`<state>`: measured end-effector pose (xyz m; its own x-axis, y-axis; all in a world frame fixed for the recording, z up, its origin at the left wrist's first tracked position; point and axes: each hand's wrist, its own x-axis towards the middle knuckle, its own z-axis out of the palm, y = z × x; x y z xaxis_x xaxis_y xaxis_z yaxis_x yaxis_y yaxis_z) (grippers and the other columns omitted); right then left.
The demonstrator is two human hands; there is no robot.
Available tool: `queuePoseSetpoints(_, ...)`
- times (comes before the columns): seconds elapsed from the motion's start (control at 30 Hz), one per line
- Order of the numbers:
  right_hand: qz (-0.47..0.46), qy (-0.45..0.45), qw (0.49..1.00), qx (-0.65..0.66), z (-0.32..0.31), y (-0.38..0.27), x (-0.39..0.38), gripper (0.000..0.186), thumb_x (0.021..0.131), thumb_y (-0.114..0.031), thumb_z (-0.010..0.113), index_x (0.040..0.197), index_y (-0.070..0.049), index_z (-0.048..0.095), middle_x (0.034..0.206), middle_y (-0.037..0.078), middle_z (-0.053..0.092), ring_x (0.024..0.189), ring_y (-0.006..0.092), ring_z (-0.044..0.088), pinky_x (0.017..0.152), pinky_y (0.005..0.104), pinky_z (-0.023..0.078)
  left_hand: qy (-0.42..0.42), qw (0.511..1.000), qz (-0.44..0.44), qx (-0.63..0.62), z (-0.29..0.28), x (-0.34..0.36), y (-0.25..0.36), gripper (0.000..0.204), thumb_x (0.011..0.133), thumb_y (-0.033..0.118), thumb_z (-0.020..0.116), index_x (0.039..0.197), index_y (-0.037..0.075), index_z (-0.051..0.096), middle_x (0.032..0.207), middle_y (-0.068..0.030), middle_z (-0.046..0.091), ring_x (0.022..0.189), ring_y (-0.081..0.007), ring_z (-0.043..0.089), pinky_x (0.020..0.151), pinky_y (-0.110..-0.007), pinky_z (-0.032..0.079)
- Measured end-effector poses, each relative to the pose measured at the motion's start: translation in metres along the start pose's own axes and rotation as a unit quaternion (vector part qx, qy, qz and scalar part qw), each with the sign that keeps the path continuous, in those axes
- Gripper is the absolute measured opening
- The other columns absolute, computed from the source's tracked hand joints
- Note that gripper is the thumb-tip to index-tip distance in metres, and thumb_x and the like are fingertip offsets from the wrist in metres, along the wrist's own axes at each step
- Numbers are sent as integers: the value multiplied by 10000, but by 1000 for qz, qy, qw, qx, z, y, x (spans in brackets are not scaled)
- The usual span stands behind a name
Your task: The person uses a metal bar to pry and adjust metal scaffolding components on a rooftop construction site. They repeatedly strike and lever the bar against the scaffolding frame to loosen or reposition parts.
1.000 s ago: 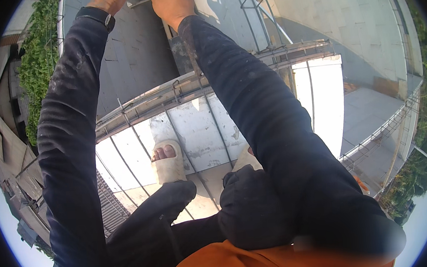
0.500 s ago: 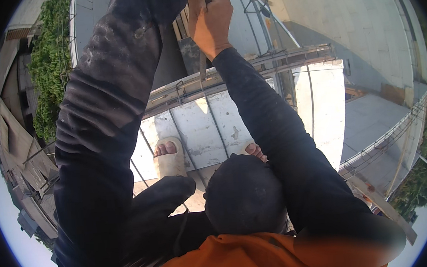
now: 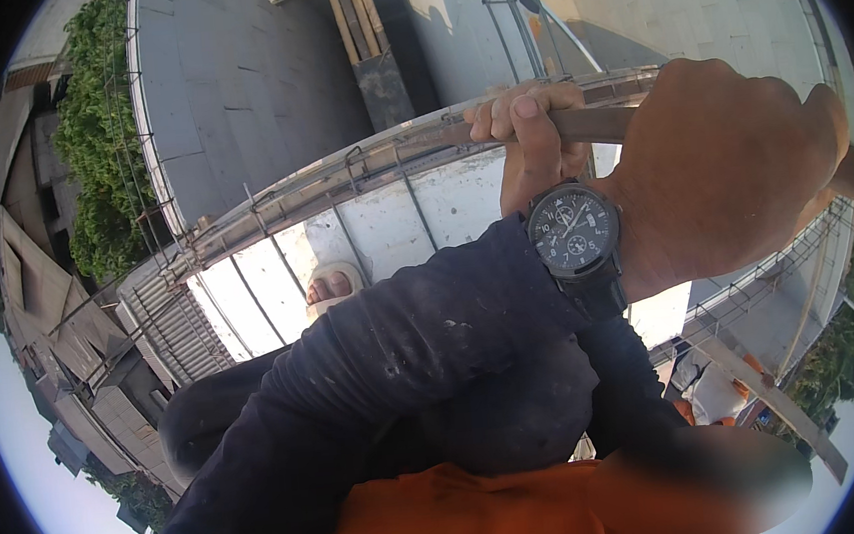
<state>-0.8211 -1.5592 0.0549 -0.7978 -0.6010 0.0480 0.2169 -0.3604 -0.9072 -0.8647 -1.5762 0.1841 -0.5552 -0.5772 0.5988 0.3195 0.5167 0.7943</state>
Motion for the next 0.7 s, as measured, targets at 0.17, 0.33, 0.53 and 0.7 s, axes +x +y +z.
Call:
queuePoseSetpoints(0.17, -13, -4, 995, -95, -30, -15, -30, 117, 1012, -218, 533, 1057, -115, 499, 910, 158, 656, 964, 321, 688, 997, 577, 503, -59, 995, -3, -85, 17, -39, 15, 200, 794, 209, 750, 801, 28, 664, 591, -111, 640, 551, -281, 697, 487, -405, 531)
queuePoseSetpoints(0.33, 19, 14, 989, -147, -48, -20, -62, 236, 1013, -277, 584, 1078, -90, 457, 1048, 267, 693, 1158, 385, 669, 1059, 570, 486, -124, 981, 24, -146, 18, -75, 24, 193, 818, 185, 726, 836, 24, 620, 608, -102, 642, 559, -287, 690, 480, -393, 512)
queuePoseSetpoints(0.53, 56, -52, 993, -94, -57, 1, -7, 203, 1045, -260, 565, 1075, -78, 482, 1123, 287, 694, 1124, 373, 678, 1048, 533, 518, -169, 985, -3, -40, 10, -21, -13, 328, 830, 250, 752, 989, -12, 636, 697, -156, 687, 661, -347, 716, 627, -462, 548)
queuePoseSetpoints(0.7, -194, -12, 874, -444, -46, 31, 52, 196, 1062, -252, 550, 1021, -65, 512, 1049, 223, 704, 1010, 307, 679, 967, 486, 541, -261, 965, -11, 25, -91, 30, -52, 573, 888, 426, 718, 1178, -58, 618, 968, -236, 719, 920, -419, 717, 813, -498, 559)
